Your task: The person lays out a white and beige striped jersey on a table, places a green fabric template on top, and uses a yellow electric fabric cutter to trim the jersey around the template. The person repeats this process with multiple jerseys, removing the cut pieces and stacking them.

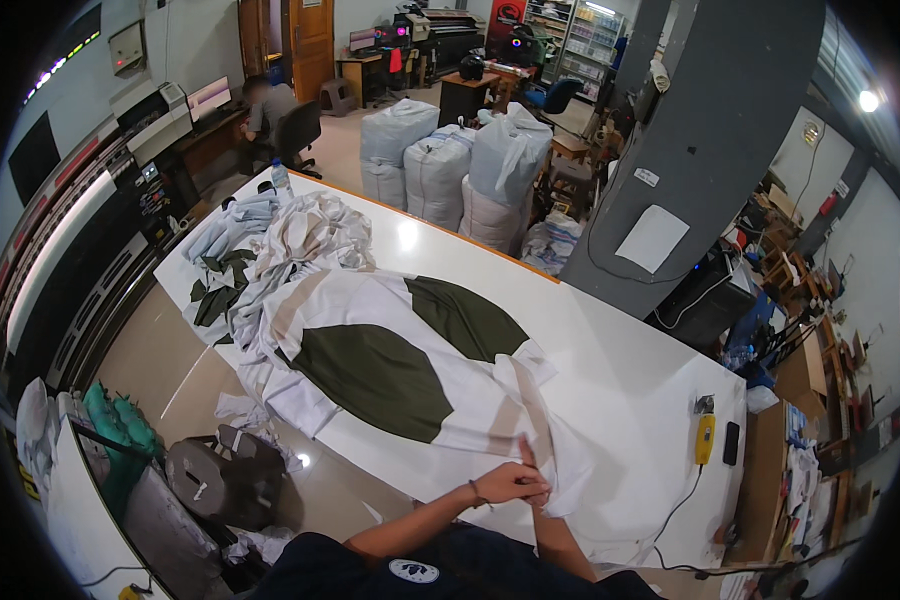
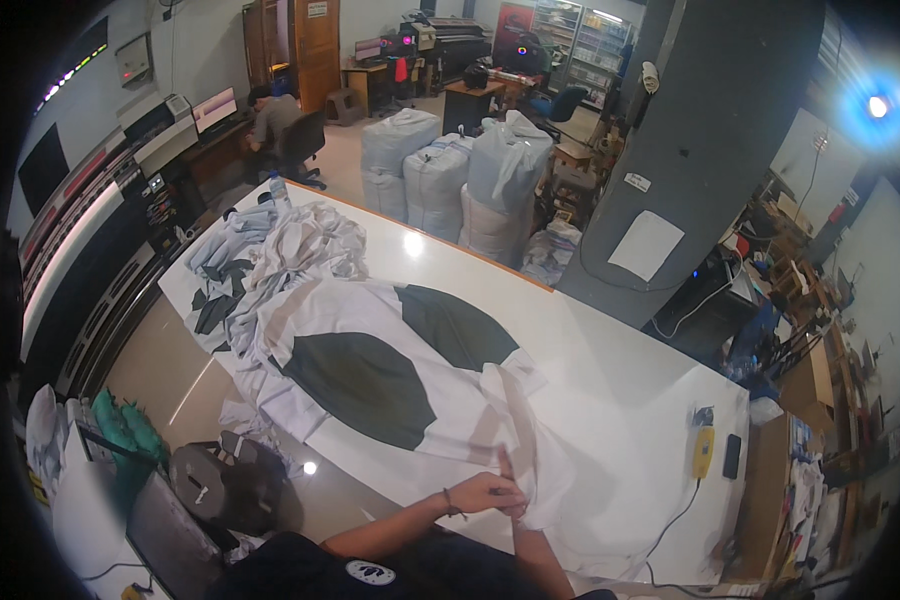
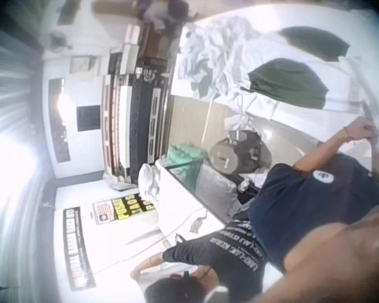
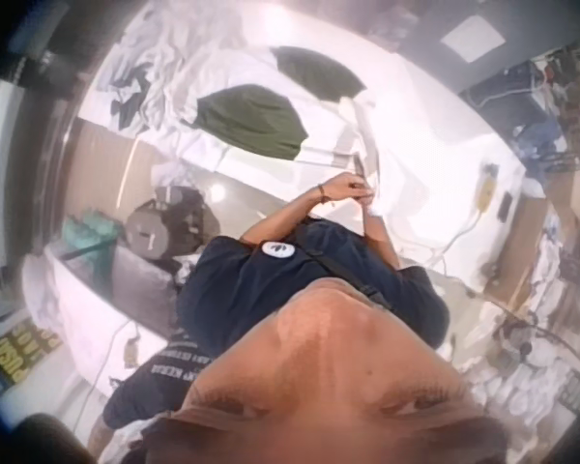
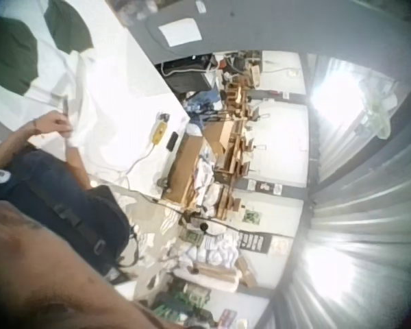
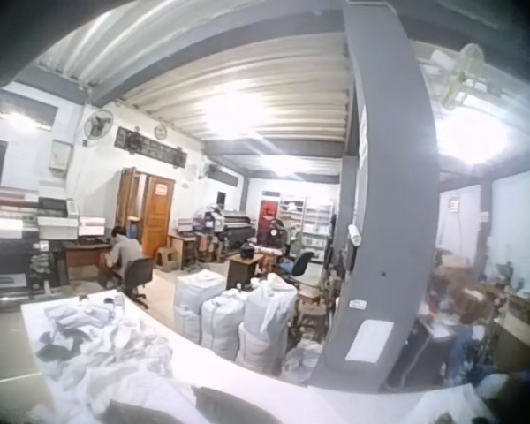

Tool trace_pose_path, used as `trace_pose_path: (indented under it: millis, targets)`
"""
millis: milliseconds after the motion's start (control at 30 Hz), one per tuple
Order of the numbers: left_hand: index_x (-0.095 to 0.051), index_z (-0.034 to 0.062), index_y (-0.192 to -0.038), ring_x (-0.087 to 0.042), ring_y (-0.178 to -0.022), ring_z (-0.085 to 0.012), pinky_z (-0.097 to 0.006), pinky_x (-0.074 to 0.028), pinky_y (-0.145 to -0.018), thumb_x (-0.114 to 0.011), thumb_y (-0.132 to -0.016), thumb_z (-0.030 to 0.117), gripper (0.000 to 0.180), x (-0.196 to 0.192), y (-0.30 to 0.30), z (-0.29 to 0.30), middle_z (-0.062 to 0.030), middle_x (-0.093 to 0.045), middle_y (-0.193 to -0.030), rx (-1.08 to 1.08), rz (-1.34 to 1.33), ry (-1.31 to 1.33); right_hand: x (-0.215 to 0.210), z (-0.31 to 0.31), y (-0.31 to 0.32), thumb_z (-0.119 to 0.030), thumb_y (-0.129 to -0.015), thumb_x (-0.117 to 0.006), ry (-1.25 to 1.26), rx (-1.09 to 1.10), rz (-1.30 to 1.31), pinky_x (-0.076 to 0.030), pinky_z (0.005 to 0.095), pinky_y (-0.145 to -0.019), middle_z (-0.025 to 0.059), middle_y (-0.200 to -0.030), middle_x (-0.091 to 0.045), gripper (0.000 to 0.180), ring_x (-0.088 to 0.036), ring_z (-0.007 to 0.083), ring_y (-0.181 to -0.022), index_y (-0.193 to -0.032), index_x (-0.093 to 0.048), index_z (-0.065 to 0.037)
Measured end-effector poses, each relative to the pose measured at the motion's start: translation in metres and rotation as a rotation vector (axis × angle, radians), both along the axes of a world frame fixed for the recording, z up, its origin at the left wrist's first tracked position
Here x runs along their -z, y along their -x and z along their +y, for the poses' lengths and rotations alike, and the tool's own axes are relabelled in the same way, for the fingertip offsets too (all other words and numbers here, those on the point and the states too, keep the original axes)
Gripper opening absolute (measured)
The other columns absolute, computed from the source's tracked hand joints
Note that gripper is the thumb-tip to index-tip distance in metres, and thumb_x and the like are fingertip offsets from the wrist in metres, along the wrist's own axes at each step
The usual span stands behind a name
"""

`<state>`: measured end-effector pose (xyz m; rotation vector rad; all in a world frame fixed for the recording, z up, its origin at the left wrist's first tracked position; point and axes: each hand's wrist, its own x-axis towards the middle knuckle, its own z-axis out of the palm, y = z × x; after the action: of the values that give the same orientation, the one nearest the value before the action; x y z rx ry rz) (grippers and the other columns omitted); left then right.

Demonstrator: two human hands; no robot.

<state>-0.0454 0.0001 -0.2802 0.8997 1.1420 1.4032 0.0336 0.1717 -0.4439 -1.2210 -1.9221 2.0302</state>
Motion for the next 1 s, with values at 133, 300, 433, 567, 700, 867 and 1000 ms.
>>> trace_pose_path:
  millis: [133, 300, 433, 567, 700, 867, 1000]
  targets:
    - [-0.062, -0.0013, -0.131, -0.064, -0.121, -0.0255, -0.038, -0.055, -0.100, -0.056, -0.107, 0.028, 0.039, 0.050, 0.032, -0.040, -0.0152, -0.067, -0.129, -0.092, -0.344, 0.274, -0.111, -0.024, 0.017, -0.037, -0.107, -0.055, 0.158, 0.115, 0.477, -0.047, 0.0419, -0.107, 0.0109, -0.128, -0.064, 0.044, -0.060, 0.0231, -0.123, -0.130, -0.058, 0.000]
    - [-0.060, 0.0017, -0.129, -0.058, -0.128, -0.0297, -0.049, -0.047, -0.111, -0.063, -0.099, 0.028, 0.040, 0.059, 0.084, -0.033, -0.0121, -0.062, -0.134, -0.710, -0.859, -0.191, -0.181, -0.019, 0.006, -0.028, -0.106, -0.055, 0.281, 0.139, 0.742, -0.034, 0.0478, -0.119, 0.0136, -0.140, -0.060, 0.043, -0.053, 0.0289, -0.135, -0.140, -0.053, 0.000]
    - [-0.071, 0.0024, -0.118, -0.067, -0.115, -0.0282, -0.046, -0.049, -0.107, -0.064, -0.095, 0.021, 0.029, -0.014, 0.165, -0.062, -0.0096, -0.074, -0.116, -0.864, -0.994, -0.694, -0.217, 0.010, -0.014, -0.033, -0.106, -0.054, 0.251, 0.379, 1.021, -0.037, 0.0479, -0.117, 0.0119, -0.139, -0.060, 0.045, -0.054, 0.0300, -0.133, -0.139, -0.054, -0.002]
    - [-0.070, 0.0023, -0.120, -0.071, -0.109, -0.0312, -0.047, -0.054, -0.102, -0.061, -0.096, 0.027, 0.036, -0.063, 0.235, -0.142, -0.0146, -0.073, -0.122, -1.073, -0.818, -0.878, -0.255, 0.057, -0.061, -0.042, -0.106, -0.052, 0.082, 0.574, 1.259, -0.040, 0.0492, -0.114, 0.0137, -0.138, -0.061, 0.051, -0.055, 0.0299, -0.132, -0.139, -0.055, -0.003]
    - [-0.063, 0.0038, -0.132, -0.065, -0.119, -0.0309, -0.050, -0.052, -0.105, -0.053, -0.101, 0.040, 0.049, -0.134, 0.256, -0.214, -0.0130, -0.068, -0.129, -0.692, -0.524, -1.174, -0.315, 0.079, -0.098, -0.042, -0.102, -0.057, -1.197, 0.769, 1.007, -0.053, 0.0506, -0.099, 0.0189, -0.134, -0.061, 0.053, -0.063, 0.0307, -0.121, -0.137, -0.057, -0.002]
    - [-0.057, 0.0001, -0.137, -0.070, -0.107, -0.0284, -0.045, -0.059, -0.096, -0.050, -0.104, 0.034, 0.048, -0.150, 0.313, -0.228, -0.0183, -0.065, -0.128, -1.903, 0.524, -0.859, -0.420, 0.077, -0.078, -0.042, -0.100, -0.055, -0.666, 1.224, 1.135, -0.059, 0.0476, -0.090, 0.0233, -0.135, -0.059, 0.058, -0.064, 0.0343, -0.118, -0.143, -0.051, -0.003]
    - [-0.067, 0.0029, -0.120, -0.072, -0.100, -0.0219, -0.035, -0.059, -0.089, -0.058, -0.102, 0.032, 0.035, -0.192, 0.352, -0.167, -0.0103, -0.073, -0.112, -1.022, -0.340, -0.892, -0.377, 0.173, -0.071, -0.032, -0.098, -0.059, -0.025, 0.767, 1.302, -0.056, 0.0495, -0.099, 0.0181, -0.130, -0.064, 0.049, -0.065, 0.0323, -0.117, -0.138, -0.055, -0.003]
